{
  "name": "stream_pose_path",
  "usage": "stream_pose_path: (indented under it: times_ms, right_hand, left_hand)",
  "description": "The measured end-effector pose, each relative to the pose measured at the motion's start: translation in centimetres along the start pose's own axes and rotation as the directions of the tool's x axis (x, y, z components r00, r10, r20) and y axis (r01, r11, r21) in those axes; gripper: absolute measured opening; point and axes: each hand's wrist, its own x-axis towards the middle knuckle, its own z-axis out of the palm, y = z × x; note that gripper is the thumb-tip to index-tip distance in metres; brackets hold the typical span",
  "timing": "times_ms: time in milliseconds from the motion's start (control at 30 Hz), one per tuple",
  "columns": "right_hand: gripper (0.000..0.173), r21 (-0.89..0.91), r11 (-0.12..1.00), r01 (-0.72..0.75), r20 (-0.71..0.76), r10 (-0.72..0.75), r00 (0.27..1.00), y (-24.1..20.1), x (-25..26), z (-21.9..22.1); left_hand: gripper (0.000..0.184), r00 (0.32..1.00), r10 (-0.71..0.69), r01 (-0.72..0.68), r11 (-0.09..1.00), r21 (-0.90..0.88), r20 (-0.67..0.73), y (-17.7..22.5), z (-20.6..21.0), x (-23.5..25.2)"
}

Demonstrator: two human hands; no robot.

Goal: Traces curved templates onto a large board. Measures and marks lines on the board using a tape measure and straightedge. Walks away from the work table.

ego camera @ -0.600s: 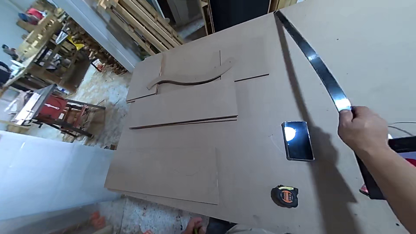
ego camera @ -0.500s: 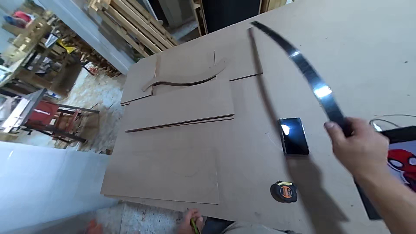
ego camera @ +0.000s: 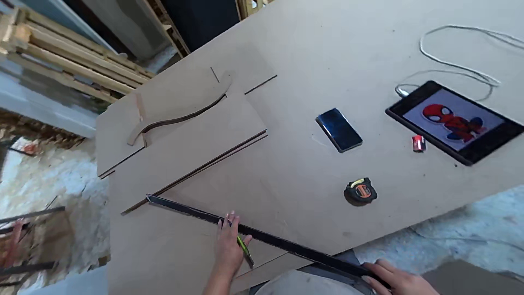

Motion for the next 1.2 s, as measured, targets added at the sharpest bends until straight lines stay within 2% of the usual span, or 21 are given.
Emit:
stream_pose_path:
  times_ms: [100, 167, 233, 333, 400, 467, 600, 800, 1200]
  right_hand:
    - [0.055, -0.059, 0.983, -0.174, -0.092, 0.169, 0.981, 0.5, -2.4, 2.2]
    - [0.063, -0.08, 0.962, -0.263, -0.201, 0.243, 0.949, -1.4, -2.9, 2.8]
    - [0.056, -0.02, 0.968, -0.252, -0.285, 0.236, 0.929, -5.5, 0.2, 2.4]
    - [0.05, 0.103, 0.979, -0.174, -0.325, 0.198, 0.925, -12.6, 7.6, 3.7]
    - [0.051, 0.114, 0.982, -0.152, -0.331, 0.182, 0.926, -15.6, 12.3, 5.6]
    - [0.043, 0.105, 0.975, -0.194, -0.383, 0.219, 0.897, -17.2, 15.3, 7.1]
    - [0.038, 0.171, 0.963, -0.21, -0.445, 0.265, 0.855, -17.3, 15.3, 8.7]
    - [0.033, 0.182, 0.962, -0.203, -0.559, 0.271, 0.783, -17.0, 14.5, 9.7]
    - [0.033, 0.108, 0.977, -0.185, -0.54, 0.214, 0.814, -15.7, 15.5, 8.5]
  left_hand:
    - [0.072, 0.993, 0.119, -0.119, 0.993, -0.017, 0.015, -1.4, 1.4, 1.5]
    - [0.069, 0.985, 0.173, -0.172, 0.984, -0.054, 0.008, -1.2, 1.7, 2.2]
    - [0.065, 0.97, 0.242, -0.242, 0.965, -0.097, -0.017, -1.1, 2.1, 3.9]
    - [0.061, 0.935, 0.354, -0.354, 0.925, -0.138, -0.025, -1.1, 2.5, 5.6]
    - [0.058, 0.91, 0.415, -0.41, 0.899, -0.156, 0.0, -1.5, 2.4, 6.3]
    - [0.055, 0.894, 0.448, -0.44, 0.885, -0.149, 0.024, -1.8, 2.1, 6.8]
    - [0.048, 0.893, 0.45, -0.45, 0.889, -0.085, -0.023, -1.7, 2.3, 6.9]
    - [0.046, 0.913, 0.394, -0.405, 0.906, -0.121, -0.103, -1.4, 3.2, 6.7]
    - [0.047, 0.911, 0.39, -0.405, 0.907, -0.112, -0.133, -1.3, 3.2, 7.7]
